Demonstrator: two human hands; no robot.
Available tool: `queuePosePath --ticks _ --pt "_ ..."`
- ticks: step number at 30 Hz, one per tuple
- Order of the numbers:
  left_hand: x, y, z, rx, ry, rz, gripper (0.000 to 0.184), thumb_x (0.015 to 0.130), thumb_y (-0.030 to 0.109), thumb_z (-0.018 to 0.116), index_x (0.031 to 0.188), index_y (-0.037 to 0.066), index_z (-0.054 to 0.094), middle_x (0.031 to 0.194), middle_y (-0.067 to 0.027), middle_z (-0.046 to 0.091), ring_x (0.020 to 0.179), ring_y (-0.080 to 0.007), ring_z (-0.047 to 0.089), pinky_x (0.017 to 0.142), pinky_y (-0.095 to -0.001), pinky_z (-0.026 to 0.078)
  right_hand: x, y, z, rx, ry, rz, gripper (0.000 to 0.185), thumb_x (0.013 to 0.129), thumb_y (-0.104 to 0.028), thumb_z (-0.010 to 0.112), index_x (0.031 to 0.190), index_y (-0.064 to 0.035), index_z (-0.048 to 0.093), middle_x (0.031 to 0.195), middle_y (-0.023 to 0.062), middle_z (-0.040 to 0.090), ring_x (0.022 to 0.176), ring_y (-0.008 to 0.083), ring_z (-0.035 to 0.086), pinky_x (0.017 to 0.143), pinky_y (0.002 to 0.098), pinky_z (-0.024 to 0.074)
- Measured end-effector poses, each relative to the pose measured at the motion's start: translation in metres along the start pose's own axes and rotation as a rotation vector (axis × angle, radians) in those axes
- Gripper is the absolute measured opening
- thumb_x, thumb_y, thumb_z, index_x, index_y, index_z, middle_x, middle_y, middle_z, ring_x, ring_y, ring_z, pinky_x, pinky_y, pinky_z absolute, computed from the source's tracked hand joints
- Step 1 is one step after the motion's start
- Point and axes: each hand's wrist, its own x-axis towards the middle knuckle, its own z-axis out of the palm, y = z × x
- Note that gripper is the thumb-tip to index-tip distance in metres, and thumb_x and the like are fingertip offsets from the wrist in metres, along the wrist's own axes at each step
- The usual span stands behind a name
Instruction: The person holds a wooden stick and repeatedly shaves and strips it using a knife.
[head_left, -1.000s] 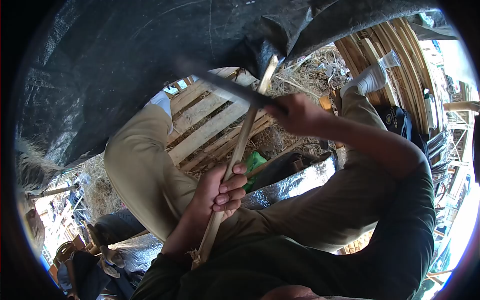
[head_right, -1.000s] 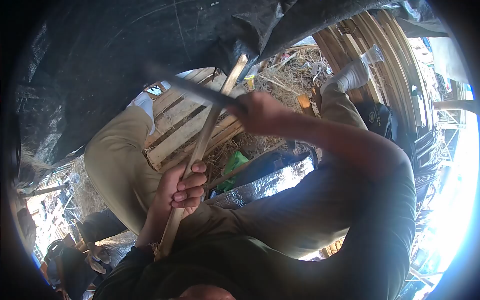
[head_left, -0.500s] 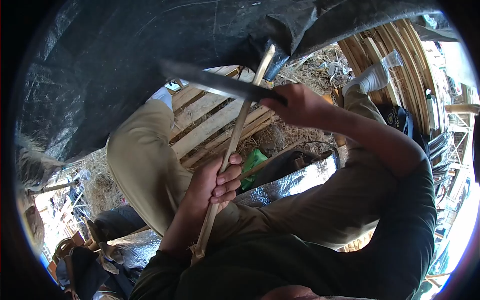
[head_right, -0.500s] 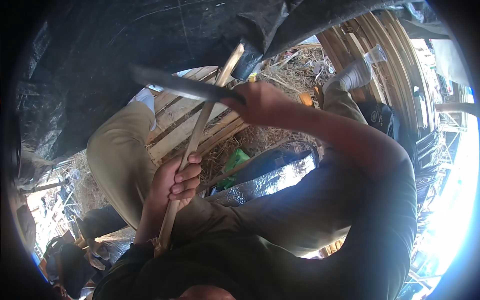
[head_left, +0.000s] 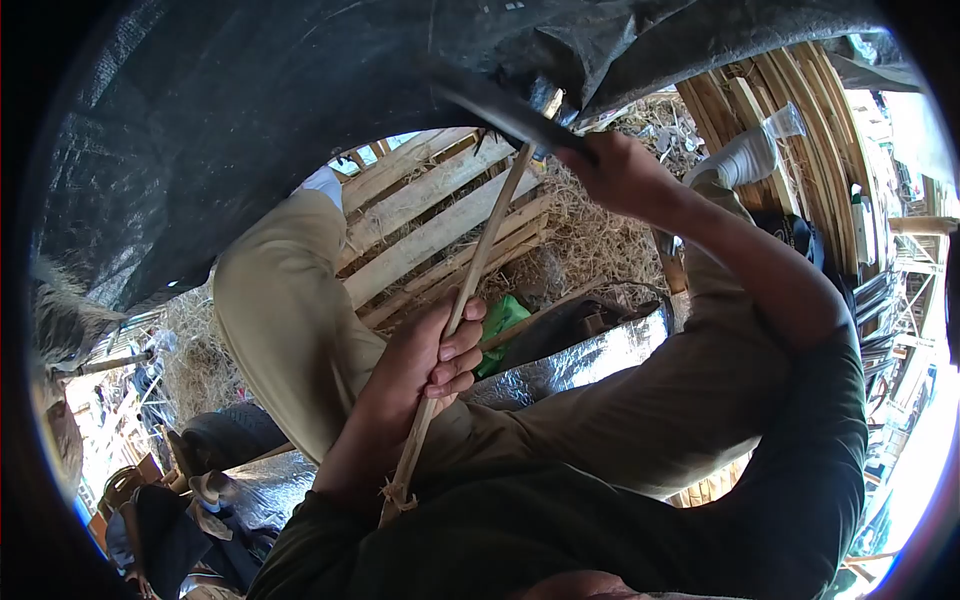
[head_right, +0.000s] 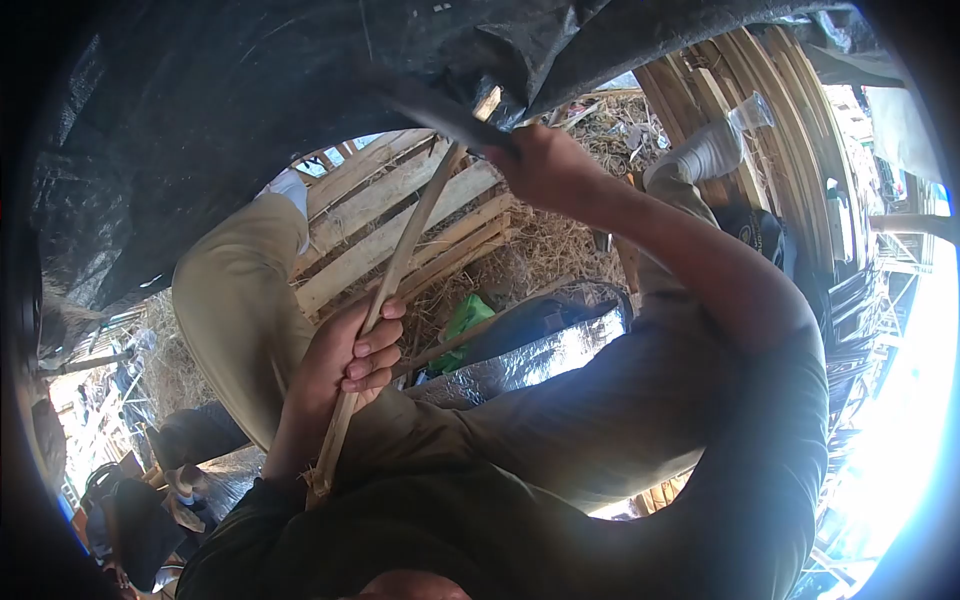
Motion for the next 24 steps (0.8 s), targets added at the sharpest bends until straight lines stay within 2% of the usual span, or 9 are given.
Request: queuePosePath --ticks 1,3,5,8,11,15,17,20,24 --pt "0.000 0.002 0.001 -0.021 -0.023 -0.020 0.026 0.106 0.037 0.040 0.093 0.015 0.046 0.055 0.0094 0.031 0.037 -0.0017 0.028 0.031 -0.0170 0.026 -0.005 -0.005 -0.004 -0.054 0.045 -0.024 0.040 0.102 -0.039 0.054 0.098 -0.0025 0.069 0.062 0.0131 0.064 0.051 0.0245 0.064 0.048 0.0411 0.0507" --pt "0.002 -0.002 0.000 -0.067 -0.070 -0.057 0.022 0.106 0.033 0.040 0.093 0.015 0.046 0.056 0.0094 0.032 0.037 -0.0014 0.028 0.031 -0.0169 0.026 -0.022 -0.034 -0.006 0.367 -0.115 0.301 0.037 0.102 -0.037 0.056 0.097 -0.0025 0.068 0.063 0.0150 0.064 0.054 0.0268 0.065 0.050 0.0421 0.0508" --pt "0.005 -0.007 -0.007 -0.116 -0.115 -0.079 0.021 0.105 0.031 0.039 0.093 0.015 0.046 0.056 0.0093 0.032 0.038 -0.0012 0.028 0.031 -0.0171 0.026 -0.038 -0.042 0.027 0.269 0.037 -0.204 0.034 0.100 -0.035 0.060 0.096 -0.0032 0.068 0.065 0.0170 0.064 0.058 0.0287 0.067 0.051 0.0431 0.0500" --pt "0.004 0.000 -0.003 -0.108 -0.079 -0.063 0.021 0.105 0.030 0.038 0.093 0.015 0.046 0.055 0.0091 0.032 0.038 -0.0012 0.028 0.030 -0.0174 0.025 -0.023 -0.035 0.013 0.190 -0.029 -0.188 0.032 0.098 -0.034 0.062 0.096 -0.0031 0.068 0.066 0.0178 0.064 0.058 0.0303 0.066 0.050 0.0433 0.0483" --pt "-0.003 0.004 0.000 -0.125 -0.012 -0.029 0.028 0.108 0.034 0.034 0.094 0.014 0.047 0.053 0.0081 0.034 0.035 -0.0023 0.030 0.028 -0.0175 0.026 0.006 0.000 -0.006 0.229 -0.001 0.080 0.036 0.099 -0.037 0.060 0.095 -0.0021 0.068 0.063 0.0143 0.064 0.052 0.0292 0.064 0.050 0.0440 0.0489" --pt "-0.001 0.008 0.005 -0.060 0.028 -0.017 0.032 0.109 0.039 0.034 0.095 0.014 0.047 0.052 0.0079 0.034 0.034 -0.0028 0.030 0.027 -0.0178 0.026 -0.021 -0.042 -0.008 -0.035 -0.237 0.012 0.040 0.104 -0.039 0.049 0.105 -0.0014 0.062 0.075 0.0162 0.065 0.067 0.0332 0.067 0.059 0.0432 0.0535" --pt "0.000 0.002 -0.001 -0.057 0.002 -0.005 0.031 0.109 0.039 0.036 0.095 0.013 0.048 0.054 0.0083 0.034 0.035 -0.0022 0.031 0.028 -0.0171 0.026 -0.035 -0.058 0.001 0.061 -0.129 -0.220 0.040 0.103 -0.039 0.049 0.104 -0.0014 0.063 0.075 0.0156 0.066 0.067 0.0336 0.068 0.059 0.0434 0.0543" --pt "-0.006 0.000 0.003 0.055 0.086 0.093 0.030 0.108 0.039 0.040 0.097 0.012 0.048 0.057 0.0082 0.035 0.037 -0.0012 0.031 0.031 -0.0162 0.026 -0.017 -0.031 0.010 0.157 -0.012 -0.142 0.034 0.100 -0.036 0.058 0.092 -0.0038 0.067 0.063 0.0135 0.063 0.053 0.0300 0.066 0.047 0.0410 0.0500" --pt "-0.014 -0.001 0.012 0.168 0.128 0.204 0.031 0.106 0.039 0.046 0.102 0.009 0.050 0.062 0.0067 0.037 0.041 -0.0006 0.032 0.035 -0.0163 0.027 0.004 0.007 -0.012 0.112 -0.041 0.191 0.039 0.103 -0.035 0.054 0.089 -0.0004 0.068 0.061 0.0144 0.064 0.053 0.0223 0.067 0.046 0.0400 0.0490"
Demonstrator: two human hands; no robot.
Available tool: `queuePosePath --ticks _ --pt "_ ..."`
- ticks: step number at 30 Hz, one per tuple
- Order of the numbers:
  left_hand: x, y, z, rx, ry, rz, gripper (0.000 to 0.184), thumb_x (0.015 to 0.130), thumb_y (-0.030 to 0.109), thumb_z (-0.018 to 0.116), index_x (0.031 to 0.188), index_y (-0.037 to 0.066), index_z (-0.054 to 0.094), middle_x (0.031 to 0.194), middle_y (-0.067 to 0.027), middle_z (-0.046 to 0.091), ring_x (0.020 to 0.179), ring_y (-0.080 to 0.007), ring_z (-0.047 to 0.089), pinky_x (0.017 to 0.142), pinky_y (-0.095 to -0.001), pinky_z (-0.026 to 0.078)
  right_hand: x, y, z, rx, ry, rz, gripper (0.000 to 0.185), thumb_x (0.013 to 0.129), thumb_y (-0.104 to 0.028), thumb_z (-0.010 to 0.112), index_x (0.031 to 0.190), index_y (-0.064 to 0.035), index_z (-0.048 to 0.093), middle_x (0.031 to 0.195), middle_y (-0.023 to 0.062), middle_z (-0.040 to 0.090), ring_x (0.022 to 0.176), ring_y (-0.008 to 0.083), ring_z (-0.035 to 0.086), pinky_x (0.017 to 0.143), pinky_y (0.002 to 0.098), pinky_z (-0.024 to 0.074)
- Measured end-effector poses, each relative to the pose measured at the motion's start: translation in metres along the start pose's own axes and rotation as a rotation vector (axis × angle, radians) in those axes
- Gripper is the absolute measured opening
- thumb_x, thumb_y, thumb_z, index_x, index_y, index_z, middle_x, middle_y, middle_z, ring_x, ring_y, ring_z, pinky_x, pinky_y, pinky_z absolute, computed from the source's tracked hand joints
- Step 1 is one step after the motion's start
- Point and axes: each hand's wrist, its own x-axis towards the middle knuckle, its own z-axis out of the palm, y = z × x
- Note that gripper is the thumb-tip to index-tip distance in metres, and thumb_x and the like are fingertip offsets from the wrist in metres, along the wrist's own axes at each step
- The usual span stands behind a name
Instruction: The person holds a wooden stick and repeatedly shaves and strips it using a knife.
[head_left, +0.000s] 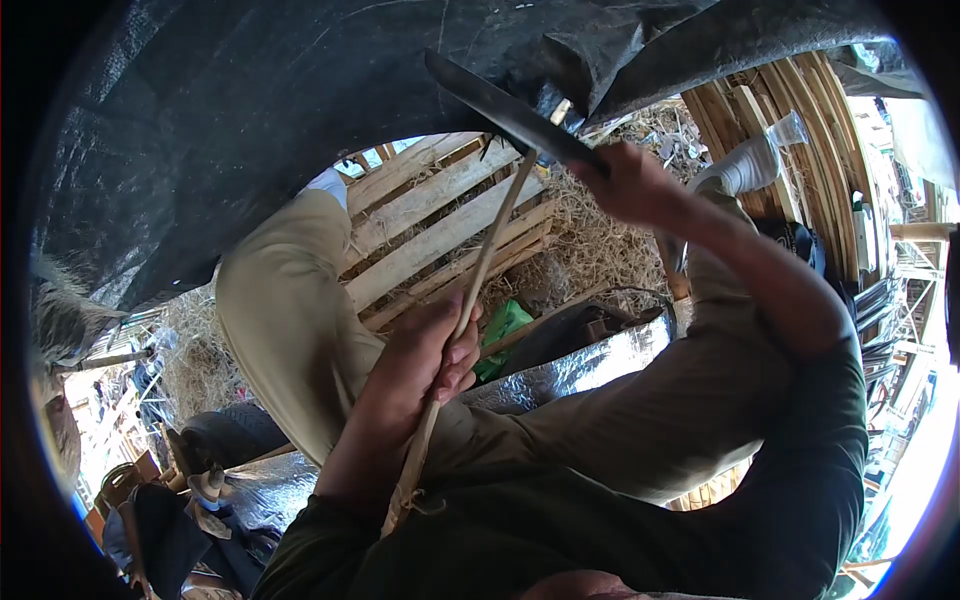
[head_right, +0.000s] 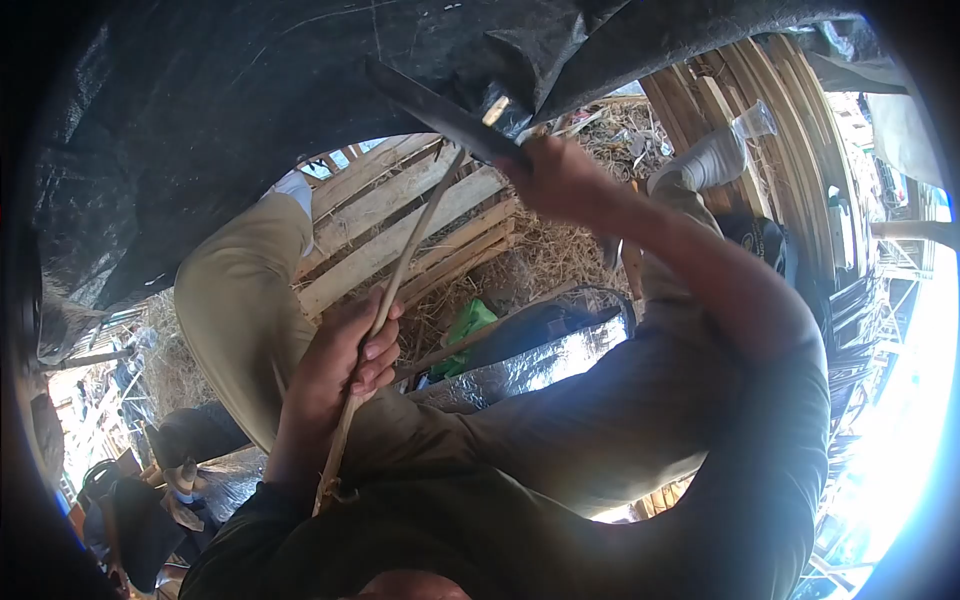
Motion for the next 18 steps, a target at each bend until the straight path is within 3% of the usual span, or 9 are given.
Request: queuePosePath --ticks 1,4,7,8,11,13,15,17,18 --pt "0.001 0.000 0.000 0.010 -0.001 -0.012 0.031 0.106 0.038 0.045 0.102 0.008 0.049 0.062 0.0056 0.038 0.042 -0.0020 0.033 0.035 -0.0178 0.028 -0.014 -0.022 -0.003 0.011 -0.131 0.020 0.043 0.101 -0.039 0.054 0.097 0.0023 0.067 0.067 0.0160 0.066 0.062 0.0330 0.070 0.056 0.0449 0.0553" --pt "0.003 -0.004 -0.001 0.027 -0.015 -0.059 0.030 0.107 0.035 0.042 0.102 0.007 0.049 0.063 0.0029 0.040 0.043 -0.0050 0.034 0.036 -0.0211 0.029 -0.037 -0.040 0.011 -0.087 -0.076 -0.396 0.044 0.102 -0.040 0.051 0.097 -0.0003 0.068 0.071 0.0182 0.066 0.067 0.0330 0.070 0.064 0.0479 0.0561" --pt "0.004 -0.006 -0.007 -0.002 -0.021 -0.081 0.028 0.107 0.034 0.043 0.102 0.006 0.048 0.064 0.0022 0.041 0.043 -0.0055 0.035 0.036 -0.0216 0.029 -0.017 -0.024 0.005 -0.055 -0.141 -0.158 0.045 0.102 -0.041 0.050 0.100 0.0000 0.068 0.071 0.0186 0.067 0.068 0.0331 0.071 0.064 0.0476 0.0564" --pt "0.003 -0.004 -0.009 -0.001 -0.020 -0.072 0.028 0.107 0.033 0.043 0.102 0.006 0.048 0.064 0.0021 0.041 0.043 -0.0054 0.035 0.036 -0.0216 0.029 -0.004 -0.006 0.009 -0.016 -0.045 -0.044 0.036 0.101 -0.035 0.058 0.091 -0.0015 0.068 0.063 0.0127 0.065 0.051 0.0234 0.064 0.047 0.0398 0.0490" --pt "-0.002 0.002 -0.007 0.015 -0.016 -0.033 0.028 0.107 0.033 0.044 0.102 0.006 0.049 0.064 0.0019 0.041 0.044 -0.0049 0.034 0.036 -0.0213 0.029 -0.011 -0.003 0.003 0.026 0.013 0.016 0.036 0.101 -0.035 0.057 0.090 -0.0025 0.068 0.066 0.0139 0.065 0.055 0.0244 0.066 0.050 0.0406 0.0505" --pt "-0.004 0.001 -0.008 0.026 -0.004 -0.030 0.028 0.107 0.034 0.045 0.102 0.007 0.049 0.065 0.0019 0.041 0.044 -0.0046 0.034 0.037 -0.0211 0.029 -0.029 -0.017 0.024 0.039 -0.034 -0.003 0.033 0.099 -0.032 0.060 0.089 -0.0020 0.068 0.063 0.0144 0.064 0.057 0.0277 0.067 0.052 0.0416 0.0509" --pt "-0.001 0.001 -0.013 0.035 0.017 -0.023 0.029 0.107 0.035 0.045 0.102 0.007 0.049 0.065 0.0019 0.041 0.044 -0.0044 0.034 0.037 -0.0209 0.029 -0.043 -0.038 0.020 0.091 -0.070 -0.373 0.031 0.096 -0.028 0.065 0.088 0.0011 0.066 0.064 0.0170 0.064 0.059 0.0304 0.069 0.052 0.0418 0.0510" --pt "-0.001 0.001 -0.012 0.038 0.049 0.004 0.028 0.107 0.036 0.043 0.103 0.008 0.049 0.062 0.0040 0.038 0.041 -0.0019 0.031 0.034 -0.0186 0.024 -0.026 -0.026 0.021 0.048 -0.007 -0.435 0.031 0.097 -0.029 0.065 0.089 0.0011 0.066 0.064 0.0169 0.064 0.059 0.0281 0.069 0.052 0.0409 0.0517" --pt "-0.002 0.002 -0.012 0.031 0.053 0.006 0.028 0.107 0.035 0.043 0.103 0.008 0.049 0.062 0.0041 0.038 0.041 -0.0019 0.030 0.033 -0.0186 0.024 -0.017 -0.020 0.015 0.052 -0.013 -0.275 0.031 0.097 -0.030 0.064 0.090 0.0005 0.067 0.064 0.0159 0.065 0.059 0.0270 0.069 0.052 0.0406 0.0522"
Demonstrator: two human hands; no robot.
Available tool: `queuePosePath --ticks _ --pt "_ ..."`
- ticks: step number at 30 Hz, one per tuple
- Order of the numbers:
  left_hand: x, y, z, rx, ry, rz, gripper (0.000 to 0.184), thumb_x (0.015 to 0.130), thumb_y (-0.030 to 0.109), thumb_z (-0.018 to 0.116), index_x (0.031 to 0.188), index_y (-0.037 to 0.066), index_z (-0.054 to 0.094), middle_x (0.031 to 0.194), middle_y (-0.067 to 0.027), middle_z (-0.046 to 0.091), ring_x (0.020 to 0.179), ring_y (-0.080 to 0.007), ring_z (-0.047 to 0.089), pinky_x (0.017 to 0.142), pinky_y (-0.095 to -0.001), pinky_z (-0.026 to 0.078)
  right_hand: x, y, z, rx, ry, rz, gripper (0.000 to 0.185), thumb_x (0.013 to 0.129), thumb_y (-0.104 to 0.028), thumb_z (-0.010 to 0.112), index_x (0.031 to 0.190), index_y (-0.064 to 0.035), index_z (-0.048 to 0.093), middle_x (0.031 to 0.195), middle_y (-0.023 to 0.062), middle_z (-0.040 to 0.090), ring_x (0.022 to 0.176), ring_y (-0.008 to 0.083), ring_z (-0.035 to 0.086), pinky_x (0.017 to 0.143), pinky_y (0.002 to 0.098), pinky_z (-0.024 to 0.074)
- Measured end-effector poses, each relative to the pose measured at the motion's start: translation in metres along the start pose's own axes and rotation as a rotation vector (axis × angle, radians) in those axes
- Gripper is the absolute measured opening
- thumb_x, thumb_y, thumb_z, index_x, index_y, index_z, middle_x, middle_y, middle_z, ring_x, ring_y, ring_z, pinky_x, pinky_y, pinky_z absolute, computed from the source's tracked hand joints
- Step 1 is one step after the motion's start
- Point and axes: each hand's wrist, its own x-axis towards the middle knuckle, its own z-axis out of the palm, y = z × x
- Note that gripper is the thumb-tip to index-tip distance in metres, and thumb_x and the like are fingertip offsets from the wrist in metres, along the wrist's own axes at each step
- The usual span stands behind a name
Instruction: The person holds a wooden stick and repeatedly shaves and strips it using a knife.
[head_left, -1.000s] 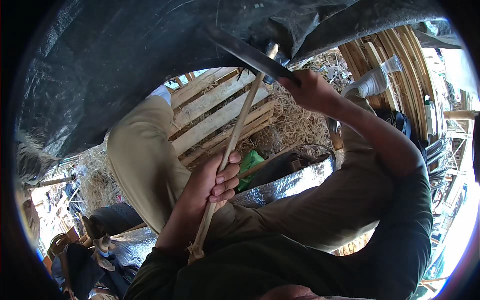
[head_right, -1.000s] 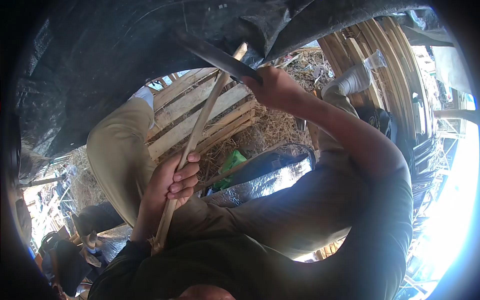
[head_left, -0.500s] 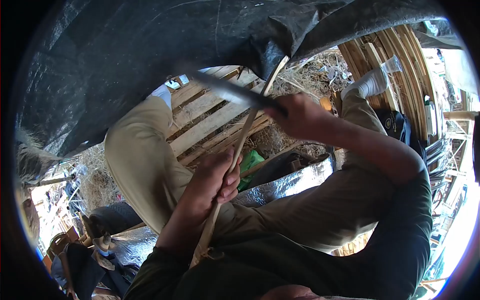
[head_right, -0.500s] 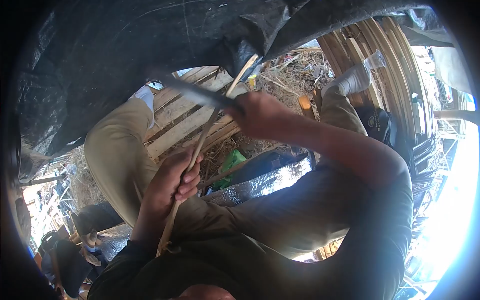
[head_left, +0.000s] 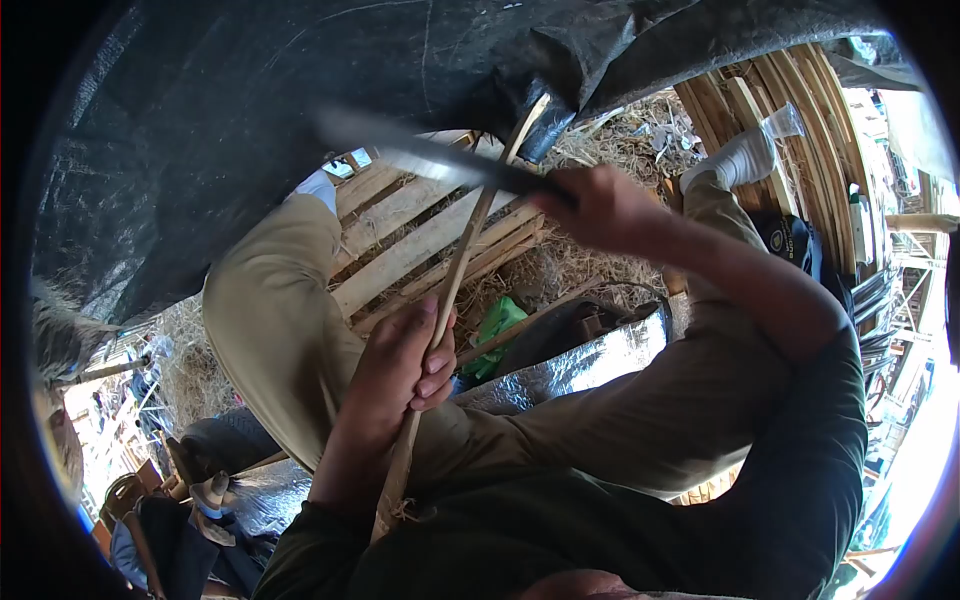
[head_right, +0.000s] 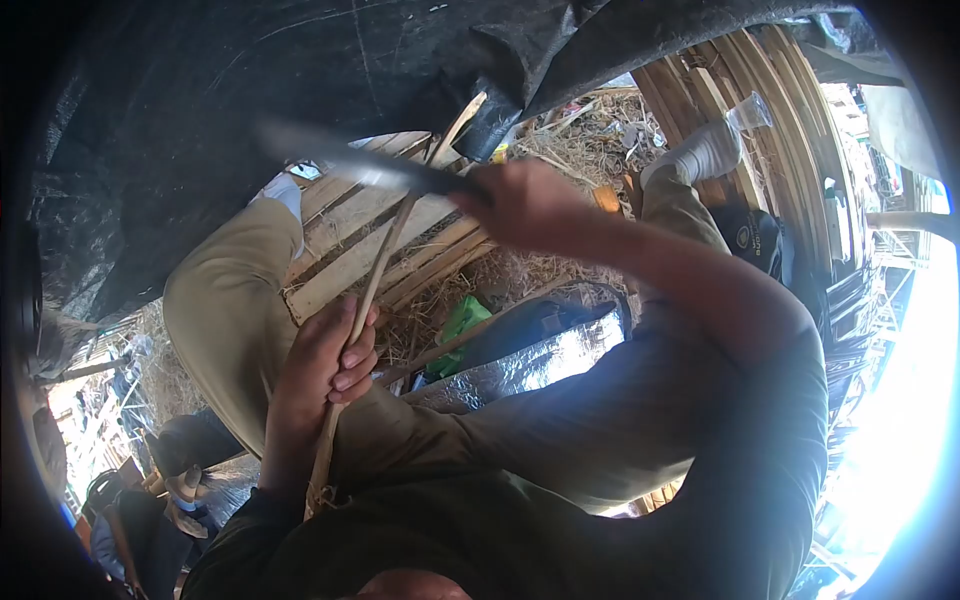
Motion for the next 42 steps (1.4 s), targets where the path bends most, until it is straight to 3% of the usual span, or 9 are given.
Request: queuePosePath --ticks 5,7,13,19,25,29,33,40,42 --pt "-0.001 0.004 0.004 -0.017 -0.028 -0.007 0.028 0.108 0.035 0.042 0.103 0.008 0.048 0.063 0.0047 0.037 0.041 -0.0015 0.029 0.034 -0.0181 0.023 -0.006 -0.019 -0.005 0.027 -0.017 0.326 0.028 0.099 -0.029 0.062 0.093 -0.0013 0.067 0.066 0.0135 0.066 0.056 0.0254 0.067 0.050 0.0405 0.0518" --pt "-0.001 0.002 0.005 -0.005 -0.052 -0.027 0.028 0.108 0.035 0.041 0.102 0.008 0.048 0.063 0.0050 0.036 0.042 -0.0011 0.029 0.034 -0.0177 0.023 -0.019 -0.037 0.005 0.062 -0.033 -0.110 0.032 0.099 -0.033 0.060 0.093 -0.0009 0.064 0.072 0.0183 0.066 0.062 0.0345 0.068 0.061 0.0477 0.0543" --pt "0.004 0.002 0.001 -0.042 -0.077 -0.040 0.030 0.108 0.035 0.040 0.102 0.007 0.049 0.063 0.0038 0.039 0.043 -0.0035 0.033 0.035 -0.0206 0.028 0.009 0.000 -0.013 0.047 -0.061 0.266 0.040 0.103 -0.036 0.052 0.093 0.0011 0.064 0.066 0.0147 0.065 0.060 0.0264 0.069 0.054 0.0440 0.0531" --pt "-0.001 0.006 0.005 -0.068 -0.086 -0.041 0.029 0.108 0.035 0.041 0.102 0.007 0.050 0.064 0.0037 0.040 0.044 -0.0034 0.034 0.036 -0.0205 0.029 -0.015 -0.023 0.006 0.036 0.008 -0.099 0.037 0.101 -0.033 0.056 0.089 0.0018 0.063 0.066 0.0152 0.065 0.054 0.0280 0.066 0.047 0.0427 0.0500" --pt "0.006 0.003 0.002 -0.051 -0.097 -0.042 0.028 0.107 0.033 0.042 0.101 0.007 0.050 0.065 0.0031 0.041 0.044 -0.0039 0.035 0.036 -0.0211 0.029 -0.011 -0.026 0.001 0.028 -0.066 0.373 0.037 0.101 -0.034 0.056 0.096 0.0014 0.066 0.073 0.0192 0.067 0.067 0.0288 0.071 0.060 0.0439 0.0535" --pt "0.006 -0.001 0.004 -0.041 -0.090 -0.076 0.027 0.108 0.031 0.040 0.101 0.007 0.050 0.066 0.0025 0.042 0.044 -0.0044 0.035 0.036 -0.0214 0.030 -0.017 -0.029 0.011 0.088 0.020 -0.278 0.028 0.097 -0.025 0.064 0.088 0.0017 0.066 0.062 0.0151 0.064 0.050 0.0230 0.065 0.041 0.0383 0.0454" --pt "0.005 -0.003 0.002 -0.061 -0.079 -0.062 0.025 0.109 0.027 0.037 0.101 0.008 0.050 0.066 0.0023 0.042 0.044 -0.0048 0.035 0.036 -0.0217 0.029 0.000 0.005 -0.004 0.068 0.012 0.258 0.033 0.099 -0.028 0.060 0.085 0.0013 0.066 0.060 0.0147 0.062 0.047 0.0222 0.061 0.043 0.0395 0.0457" --pt "0.021 -0.016 0.005 -0.032 -0.105 -0.126 0.022 0.106 0.029 0.043 0.101 0.009 0.051 0.064 0.0030 0.041 0.044 -0.0052 0.036 0.036 -0.0216 0.029 -0.033 -0.053 0.029 0.257 -0.152 -0.198 0.038 0.095 -0.034 0.067 0.088 0.0038 0.065 0.059 0.0147 0.060 0.054 0.0236 0.066 0.052 0.0406 0.0492" --pt "0.027 -0.021 0.001 -0.067 -0.138 -0.146 0.025 0.105 0.032 0.042 0.102 0.009 0.051 0.063 0.0029 0.042 0.043 -0.0058 0.037 0.036 -0.0219 0.031 -0.029 -0.052 0.024 0.279 -0.282 0.011 0.042 0.096 -0.036 0.066 0.087 0.0047 0.065 0.058 0.0121 0.060 0.055 0.0217 0.066 0.052 0.0399 0.0496"
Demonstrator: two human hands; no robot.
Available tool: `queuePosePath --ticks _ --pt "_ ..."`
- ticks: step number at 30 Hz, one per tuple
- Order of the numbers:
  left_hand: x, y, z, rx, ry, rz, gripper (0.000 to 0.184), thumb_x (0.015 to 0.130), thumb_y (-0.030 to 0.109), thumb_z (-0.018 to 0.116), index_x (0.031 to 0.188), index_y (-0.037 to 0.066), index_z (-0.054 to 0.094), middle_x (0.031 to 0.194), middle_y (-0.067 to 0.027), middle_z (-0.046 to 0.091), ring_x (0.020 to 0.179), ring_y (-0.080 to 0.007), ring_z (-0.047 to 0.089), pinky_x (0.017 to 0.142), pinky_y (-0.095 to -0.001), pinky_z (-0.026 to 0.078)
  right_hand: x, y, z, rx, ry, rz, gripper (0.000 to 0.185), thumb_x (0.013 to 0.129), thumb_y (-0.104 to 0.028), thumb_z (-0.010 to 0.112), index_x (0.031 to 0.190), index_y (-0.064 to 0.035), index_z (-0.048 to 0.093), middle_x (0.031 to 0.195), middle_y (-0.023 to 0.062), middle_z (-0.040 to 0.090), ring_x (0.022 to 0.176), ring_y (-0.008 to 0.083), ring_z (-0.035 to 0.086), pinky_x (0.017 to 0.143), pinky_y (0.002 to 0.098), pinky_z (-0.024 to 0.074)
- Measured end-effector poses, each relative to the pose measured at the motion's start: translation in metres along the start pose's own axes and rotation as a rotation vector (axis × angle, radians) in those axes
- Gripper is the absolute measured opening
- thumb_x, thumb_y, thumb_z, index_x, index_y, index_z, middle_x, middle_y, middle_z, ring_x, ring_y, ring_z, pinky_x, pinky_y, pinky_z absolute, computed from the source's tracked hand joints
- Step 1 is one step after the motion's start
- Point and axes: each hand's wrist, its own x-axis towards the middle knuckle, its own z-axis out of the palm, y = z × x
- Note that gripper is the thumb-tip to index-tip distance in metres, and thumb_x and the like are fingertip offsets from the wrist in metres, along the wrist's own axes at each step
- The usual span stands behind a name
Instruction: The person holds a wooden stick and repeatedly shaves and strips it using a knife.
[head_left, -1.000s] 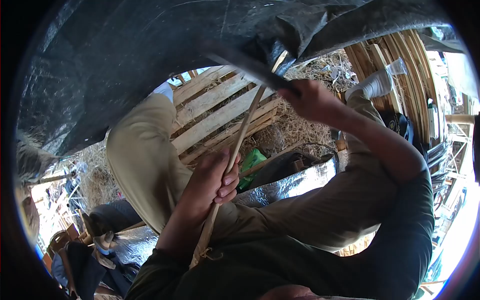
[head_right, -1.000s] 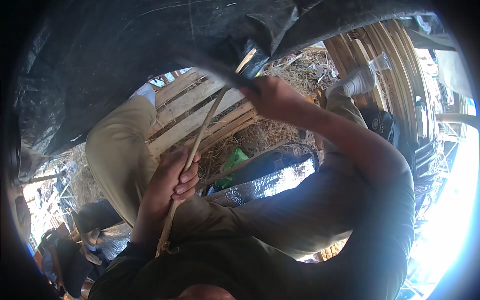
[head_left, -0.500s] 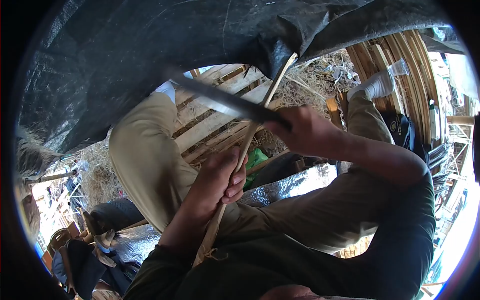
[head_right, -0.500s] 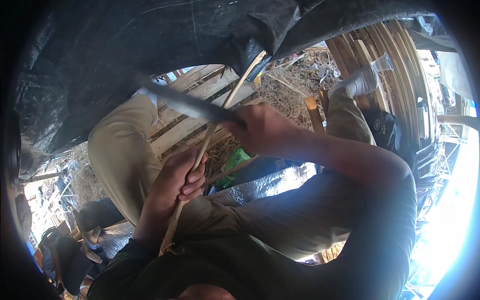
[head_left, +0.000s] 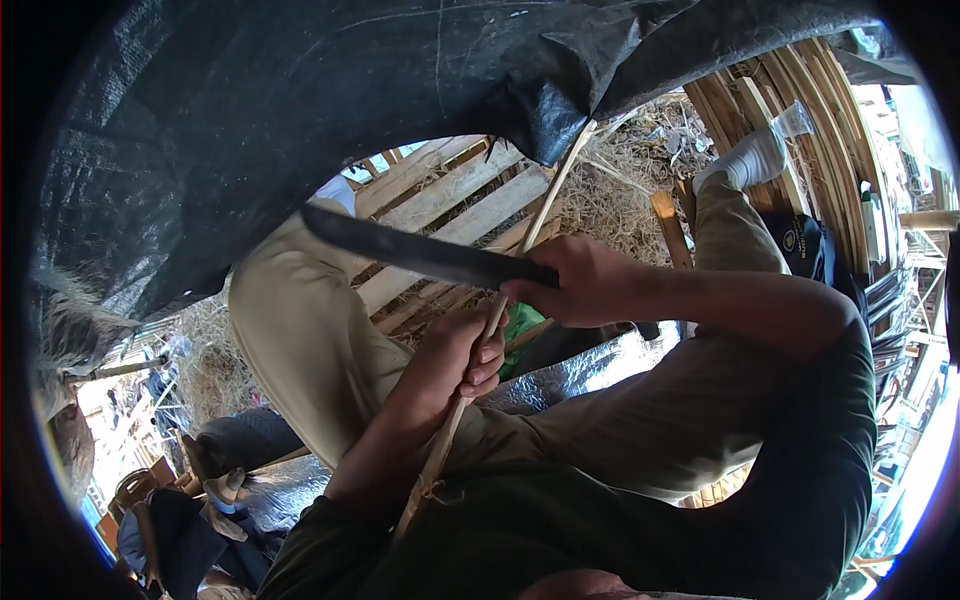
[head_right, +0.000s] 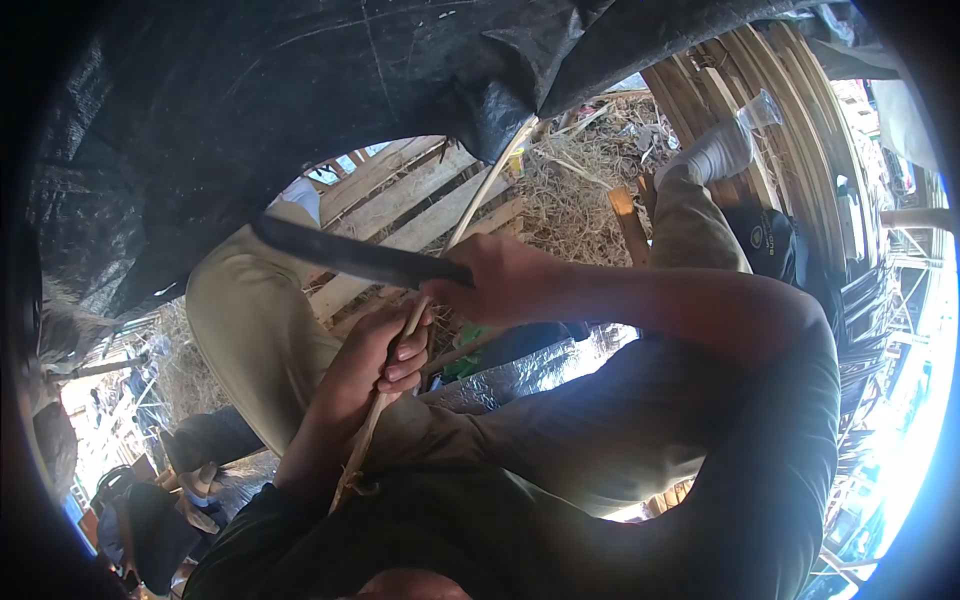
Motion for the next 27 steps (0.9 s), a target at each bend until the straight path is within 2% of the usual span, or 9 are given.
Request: queuePosePath --ticks 4,7,10,13,15,16,23,25,27 --pt "-0.004 0.003 0.001 0.048 -0.051 0.000 0.035 0.106 0.043 0.039 0.104 0.010 0.051 0.062 0.0018 0.045 0.041 -0.0072 0.039 0.036 -0.0230 0.034 0.001 -0.029 -0.022 0.179 -0.115 0.420 0.044 0.097 -0.039 0.063 0.086 0.0040 0.065 0.058 0.0076 0.060 0.053 0.0177 0.065 0.050 0.0382 0.0499" --pt "-0.007 -0.006 0.015 0.175 -0.042 0.078 0.040 0.107 0.047 0.034 0.108 0.011 0.050 0.061 0.0002 0.045 0.041 -0.0081 0.043 0.036 -0.0222 0.036 -0.001 -0.003 -0.019 0.202 0.050 0.253 0.039 0.099 -0.036 0.061 0.088 0.0010 0.067 0.057 0.0083 0.060 0.050 0.0192 0.064 0.046 0.0371 0.0495" --pt "-0.011 -0.004 0.011 0.094 -0.141 -0.026 0.042 0.106 0.051 0.033 0.108 0.013 0.049 0.054 0.0019 0.042 0.038 -0.0086 0.041 0.036 -0.0225 0.035 0.003 0.047 -0.019 -0.050 0.272 -0.033 0.034 0.099 -0.035 0.060 0.092 -0.0031 0.068 0.057 0.0092 0.060 0.048 0.0210 0.063 0.046 0.0366 0.0506" --pt "-0.005 -0.008 0.000 -0.138 -0.209 -0.125 0.040 0.106 0.053 0.034 0.102 0.015 0.048 0.052 0.0033 0.040 0.035 -0.0082 0.038 0.034 -0.0217 0.033 0.005 0.075 -0.045 -0.477 0.368 -0.134 0.028 0.099 -0.033 0.060 0.094 -0.0076 0.070 0.061 0.0083 0.063 0.052 0.0217 0.064 0.049 0.0370 0.0519" --pt "-0.003 -0.009 -0.004 -0.292 -0.270 -0.145 0.040 0.106 0.054 0.034 0.097 0.016 0.046 0.051 0.0039 0.038 0.033 -0.0078 0.036 0.032 -0.0212 0.030 0.003 0.074 -0.071 -0.514 0.329 0.053 0.032 0.099 -0.042 0.056 0.109 -0.0156 0.070 0.069 0.0107 0.065 0.067 0.0262 0.069 0.066 0.0420 0.0563" --pt "-0.003 -0.008 -0.004 -0.351 -0.295 -0.140 0.040 0.106 0.053 0.033 0.096 0.016 0.045 0.051 0.0040 0.038 0.033 -0.0076 0.035 0.032 -0.0210 0.029 0.008 0.083 -0.081 -0.510 0.306 0.181 0.029 0.101 -0.042 0.054 0.109 -0.0185 0.070 0.073 0.0095 0.066 0.071 0.0264 0.070 0.067 0.0407 0.0560" --pt "-0.005 -0.015 0.002 -0.651 -0.525 -0.192 0.038 0.107 0.050 0.030 0.095 0.016 0.042 0.050 0.0039 0.037 0.031 -0.0070 0.033 0.030 -0.0212 0.025 0.011 0.117 -0.104 -0.453 0.500 0.238 0.037 0.100 -0.042 0.053 0.103 -0.0092 0.070 0.078 0.0149 0.069 0.073 0.0337 0.070 0.072 0.0485 0.0569" --pt "-0.004 -0.016 0.003 -0.677 -0.544 -0.188 0.038 0.107 0.050 0.031 0.095 0.016 0.042 0.050 0.0038 0.037 0.030 -0.0071 0.032 0.029 -0.0213 0.025 0.005 0.069 -0.086 -0.200 0.310 0.407 0.041 0.100 -0.041 0.054 0.101 -0.0031 0.069 0.078 0.0190 0.069 0.075 0.0358 0.071 0.071 0.0473 0.0572" --pt "-0.007 -0.017 0.003 -0.696 -0.520 -0.182 0.038 0.107 0.050 0.031 0.095 0.016 0.042 0.050 0.0036 0.037 0.030 -0.0071 0.032 0.029 -0.0213 0.025 0.009 0.083 -0.048 -0.395 0.539 -0.050 0.038 0.101 -0.038 0.056 0.096 -0.0025 0.069 0.065 0.0142 0.064 0.057 0.0251 0.066 0.054 0.0422 0.0514"
